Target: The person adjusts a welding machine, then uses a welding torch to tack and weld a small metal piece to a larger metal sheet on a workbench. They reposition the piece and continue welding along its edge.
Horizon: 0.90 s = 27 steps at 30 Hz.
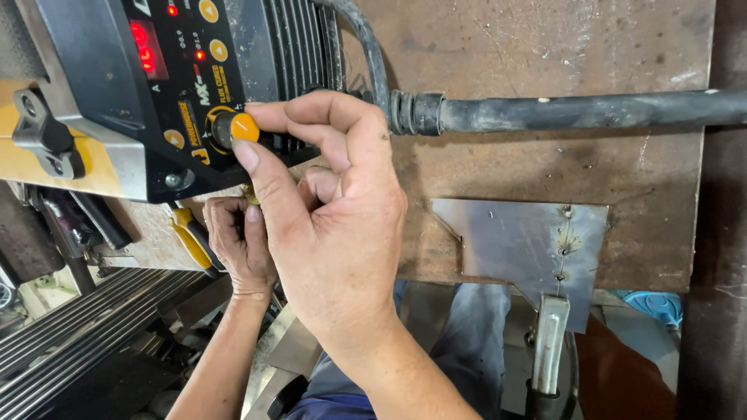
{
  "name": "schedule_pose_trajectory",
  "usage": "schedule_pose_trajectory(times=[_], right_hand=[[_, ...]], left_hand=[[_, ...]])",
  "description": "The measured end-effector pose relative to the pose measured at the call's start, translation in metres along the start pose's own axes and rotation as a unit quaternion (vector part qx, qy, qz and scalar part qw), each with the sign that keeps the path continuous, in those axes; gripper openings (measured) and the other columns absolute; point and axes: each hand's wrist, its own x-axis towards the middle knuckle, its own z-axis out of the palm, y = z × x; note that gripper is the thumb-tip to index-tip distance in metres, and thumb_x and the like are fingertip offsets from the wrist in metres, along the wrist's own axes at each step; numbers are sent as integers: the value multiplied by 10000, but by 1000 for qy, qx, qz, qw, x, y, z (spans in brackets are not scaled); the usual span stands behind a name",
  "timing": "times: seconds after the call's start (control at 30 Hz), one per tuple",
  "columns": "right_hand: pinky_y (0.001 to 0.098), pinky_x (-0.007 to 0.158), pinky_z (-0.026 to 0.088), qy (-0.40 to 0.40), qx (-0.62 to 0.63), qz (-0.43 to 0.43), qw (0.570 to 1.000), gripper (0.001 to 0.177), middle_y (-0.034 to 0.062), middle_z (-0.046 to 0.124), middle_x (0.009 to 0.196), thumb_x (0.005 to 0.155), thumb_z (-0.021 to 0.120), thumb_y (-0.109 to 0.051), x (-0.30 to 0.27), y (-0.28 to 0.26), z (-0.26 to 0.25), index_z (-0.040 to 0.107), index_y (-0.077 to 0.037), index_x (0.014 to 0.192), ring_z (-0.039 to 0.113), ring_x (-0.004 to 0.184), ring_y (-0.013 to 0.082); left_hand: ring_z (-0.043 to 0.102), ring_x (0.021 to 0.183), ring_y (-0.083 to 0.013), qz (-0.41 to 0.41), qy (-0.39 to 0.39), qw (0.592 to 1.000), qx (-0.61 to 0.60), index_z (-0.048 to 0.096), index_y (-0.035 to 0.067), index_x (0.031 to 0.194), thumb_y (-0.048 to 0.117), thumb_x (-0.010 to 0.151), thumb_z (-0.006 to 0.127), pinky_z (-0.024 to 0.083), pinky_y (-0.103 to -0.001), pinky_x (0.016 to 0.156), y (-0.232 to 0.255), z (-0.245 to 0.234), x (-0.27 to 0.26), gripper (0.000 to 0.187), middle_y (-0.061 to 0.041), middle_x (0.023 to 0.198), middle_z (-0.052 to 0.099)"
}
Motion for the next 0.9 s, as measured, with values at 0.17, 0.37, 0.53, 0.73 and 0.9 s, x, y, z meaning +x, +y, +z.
schedule_pose_trajectory(times=[0.17,0.37,0.53,0.73,0.9], right_hand=[[153,591,494,-6,2,-3,1000,310,140,724,1286,1026,677,30,0,3,-2,494,17,1275,568,706,-9],[157,609,509,-12,6,1,1000,308,139,726,1294,1028,674,30,0,3,-4,498,19,1281,574,716,-4],[157,623,504,-15,13,-7,1000,309,142,728,1250,1037,676,35,0,6,-4,495,19,1287,568,730,-4],[151,583,476,2,4,-4,1000,324,139,724,1246,1010,699,35,1,4,0,497,17,1263,542,681,-11],[161,536,452,2,29,8,1000,342,149,711,1208,984,711,41,2,0,1,494,19,1248,554,645,-1]], left_hand=[[511,982,-309,-2,0,1000,-1,547,12,998,309,1083,563,423,-427,908,0,1,1,310,-138,992,520],[510,979,-318,-1,0,1000,3,538,7,993,285,1079,564,425,-434,909,-3,2,-1,292,-145,991,517],[511,981,-324,-1,-1,1000,6,537,4,993,288,1079,563,423,-436,907,-4,1,0,298,-149,994,518],[505,971,-329,-5,-4,1000,11,540,6,985,316,1076,553,415,-443,893,-2,1,1,324,-152,983,512],[499,959,-323,-7,-4,1000,13,535,10,977,314,1077,555,416,-441,892,-5,1,0,321,-145,971,508]])
